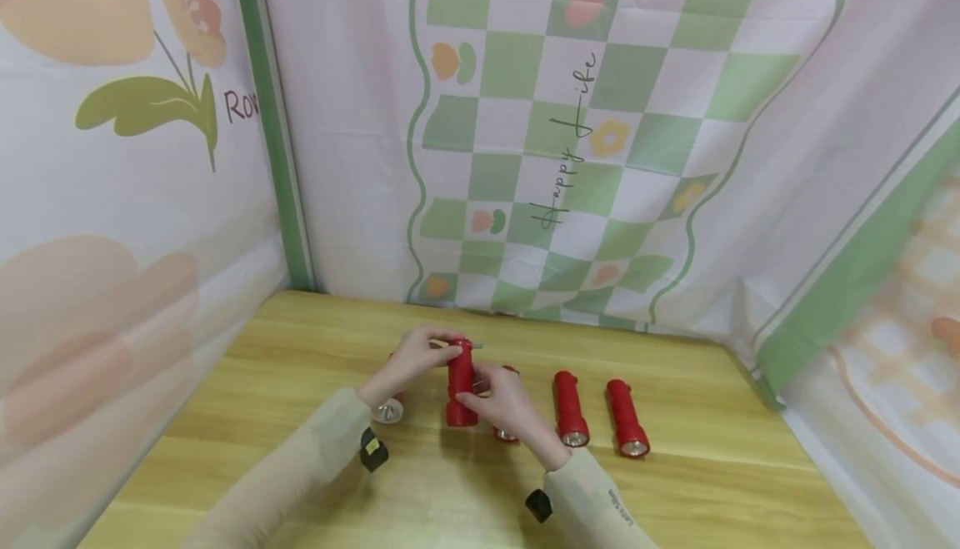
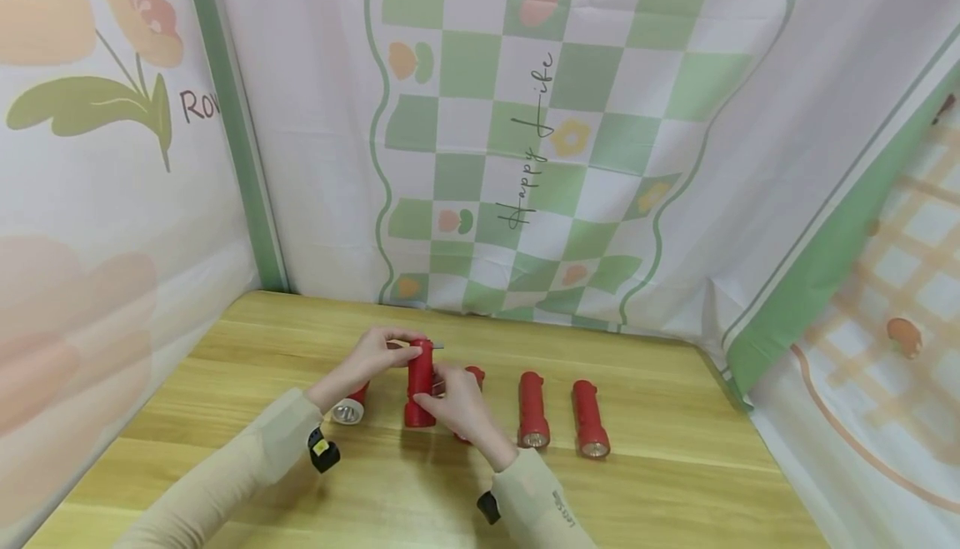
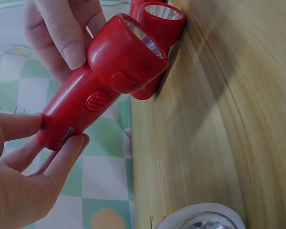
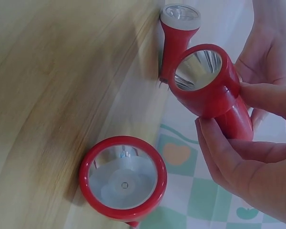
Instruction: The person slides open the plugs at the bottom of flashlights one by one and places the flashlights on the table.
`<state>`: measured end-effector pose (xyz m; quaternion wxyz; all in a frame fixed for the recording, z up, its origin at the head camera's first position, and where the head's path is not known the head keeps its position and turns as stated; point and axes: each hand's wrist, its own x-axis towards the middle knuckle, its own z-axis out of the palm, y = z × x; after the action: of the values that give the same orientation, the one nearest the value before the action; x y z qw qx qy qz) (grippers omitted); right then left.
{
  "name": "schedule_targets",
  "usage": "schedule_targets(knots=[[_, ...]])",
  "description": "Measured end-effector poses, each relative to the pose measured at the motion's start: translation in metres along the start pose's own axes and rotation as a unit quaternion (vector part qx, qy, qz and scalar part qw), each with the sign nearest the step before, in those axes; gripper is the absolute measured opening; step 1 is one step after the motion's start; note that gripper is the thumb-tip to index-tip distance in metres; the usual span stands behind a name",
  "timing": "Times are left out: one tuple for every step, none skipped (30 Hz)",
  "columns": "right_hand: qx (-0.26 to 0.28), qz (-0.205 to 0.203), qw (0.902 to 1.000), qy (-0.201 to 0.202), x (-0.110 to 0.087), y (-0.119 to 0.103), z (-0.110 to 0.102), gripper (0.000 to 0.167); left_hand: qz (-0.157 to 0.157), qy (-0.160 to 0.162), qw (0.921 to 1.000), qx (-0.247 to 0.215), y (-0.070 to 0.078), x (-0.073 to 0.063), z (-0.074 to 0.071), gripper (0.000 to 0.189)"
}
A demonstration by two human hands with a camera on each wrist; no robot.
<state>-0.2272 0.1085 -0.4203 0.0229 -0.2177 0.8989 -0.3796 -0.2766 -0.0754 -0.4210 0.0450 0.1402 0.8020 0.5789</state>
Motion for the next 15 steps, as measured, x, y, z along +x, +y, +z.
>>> schedule_targets(knots=[[0.001,0.001,1.0000,0.000,0.000,0.000,0.000,0.034,-0.003,0.000,1.0000,0.000,0.000,0.001,0.000,0.028],[0.003,0.002,1.0000,-0.002,0.000,0.000,0.001,0.034,-0.006,0.001,1.0000,0.003,0.000,0.001,0.000,0.028],[0.004,0.003,1.0000,-0.004,0.000,-0.001,0.001,0.035,-0.009,0.002,1.0000,0.004,-0.001,0.002,-0.001,0.028],[0.006,0.004,1.0000,-0.006,0.000,-0.001,0.001,0.036,-0.010,0.002,0.9999,0.005,-0.002,0.002,-0.001,0.027],[0.009,0.005,0.9999,-0.008,0.001,-0.001,0.001,0.037,-0.011,0.004,0.9999,0.006,-0.003,0.003,-0.001,0.027],[0.010,0.005,0.9999,-0.011,0.001,-0.002,0.002,0.037,-0.012,0.005,0.9999,0.008,-0.004,0.003,-0.001,0.027],[0.012,0.005,0.9998,-0.013,0.001,-0.002,0.002,0.037,-0.013,0.005,0.9999,0.009,-0.006,0.004,-0.001,0.026],[0.014,0.005,0.9998,-0.015,0.001,-0.002,0.003,0.037,-0.013,0.005,0.9999,0.010,-0.007,0.005,-0.001,0.026],[0.016,0.004,0.9997,-0.017,0.000,-0.002,0.003,0.037,-0.013,0.005,0.9998,0.010,-0.008,0.005,-0.001,0.026],[0.018,0.004,0.9997,-0.018,0.000,-0.002,0.004,0.037,-0.012,0.005,0.9999,0.011,-0.009,0.006,-0.001,0.026],[0.019,0.004,0.9996,-0.019,0.000,-0.002,0.004,0.038,-0.012,0.005,0.9999,0.011,-0.010,0.006,-0.001,0.026],[0.020,0.003,0.9996,-0.020,0.000,-0.002,0.005,0.038,-0.014,0.005,0.9998,0.009,-0.011,0.006,-0.001,0.026],[0.022,0.002,0.9996,-0.020,0.000,-0.002,0.006,0.038,-0.014,0.005,0.9999,0.009,-0.011,0.006,-0.001,0.026],[0.024,0.002,0.9995,-0.020,0.000,-0.002,0.006,0.039,-0.013,0.004,0.9999,0.008,-0.012,0.006,-0.001,0.026],[0.026,0.002,0.9994,-0.021,0.000,-0.002,0.007,0.041,-0.013,0.004,0.9999,0.007,-0.012,0.006,-0.002,0.026]])
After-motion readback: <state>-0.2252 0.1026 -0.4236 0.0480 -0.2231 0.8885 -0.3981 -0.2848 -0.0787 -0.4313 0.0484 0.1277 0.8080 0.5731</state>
